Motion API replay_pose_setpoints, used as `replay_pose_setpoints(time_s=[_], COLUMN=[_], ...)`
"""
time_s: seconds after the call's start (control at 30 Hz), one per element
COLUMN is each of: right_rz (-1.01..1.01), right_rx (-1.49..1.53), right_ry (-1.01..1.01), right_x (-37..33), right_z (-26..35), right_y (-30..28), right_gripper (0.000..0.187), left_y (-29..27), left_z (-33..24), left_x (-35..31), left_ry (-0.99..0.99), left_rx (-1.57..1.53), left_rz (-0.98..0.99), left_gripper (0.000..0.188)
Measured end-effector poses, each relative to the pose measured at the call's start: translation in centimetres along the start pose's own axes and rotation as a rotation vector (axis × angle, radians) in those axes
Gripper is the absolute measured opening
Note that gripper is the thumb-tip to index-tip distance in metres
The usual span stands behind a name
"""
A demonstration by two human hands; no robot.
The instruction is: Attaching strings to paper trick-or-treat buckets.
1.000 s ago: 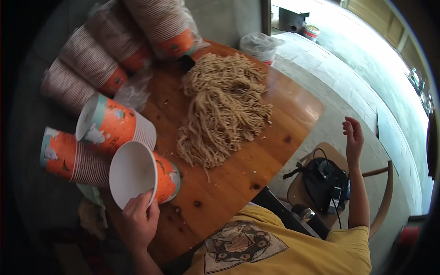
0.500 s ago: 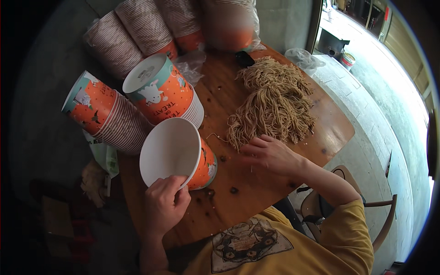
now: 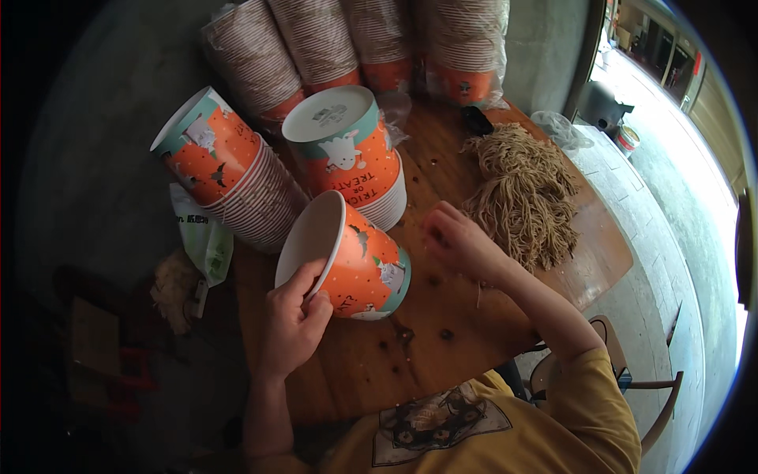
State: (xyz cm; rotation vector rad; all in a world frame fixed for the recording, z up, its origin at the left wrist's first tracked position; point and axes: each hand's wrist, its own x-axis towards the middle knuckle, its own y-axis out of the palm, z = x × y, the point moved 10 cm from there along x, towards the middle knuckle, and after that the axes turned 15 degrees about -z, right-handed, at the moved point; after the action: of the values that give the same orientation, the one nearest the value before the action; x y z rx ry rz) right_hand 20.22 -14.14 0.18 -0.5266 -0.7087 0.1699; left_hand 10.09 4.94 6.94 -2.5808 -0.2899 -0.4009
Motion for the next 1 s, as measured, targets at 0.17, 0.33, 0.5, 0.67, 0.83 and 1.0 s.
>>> replay_pose_setpoints(time_s=[0.17,0.33,0.5,0.67,0.83,1.0], right_rz=[0.089,0.247,0.058,0.062,0.027,0.012], right_rx=[0.250,0.367,0.535,0.692,0.705,0.632], right_ry=[0.464,0.463,0.348,0.401,0.486,0.497], right_x=[0.1,0.2,1.1,0.4,-0.2,-1.1], right_z=[3.0,7.0,7.8,5.9,5.7,6.2], right_y=[-1.6,-0.6,-0.4,0.7,0.1,-0.4], right_gripper=[0.012,0.014,0.014,0.015,0.013,0.016], left_y=[-0.7,-0.9,-0.9,-2.3,-3.1,-3.6], left_z=[1.6,1.8,1.7,2.7,3.8,4.2], left_x=[0.7,0.6,0.4,0.0,-0.3,-0.1], left_ry=[-0.082,-0.158,-0.131,-0.119,-0.088,-0.079], left_rx=[-0.201,-0.330,-0.367,-0.285,-0.270,-0.265], left_rz=[0.013,0.045,0.042,0.001,-0.040,-0.089], left_gripper=[0.037,0.040,0.037,0.030,0.025,0.024])
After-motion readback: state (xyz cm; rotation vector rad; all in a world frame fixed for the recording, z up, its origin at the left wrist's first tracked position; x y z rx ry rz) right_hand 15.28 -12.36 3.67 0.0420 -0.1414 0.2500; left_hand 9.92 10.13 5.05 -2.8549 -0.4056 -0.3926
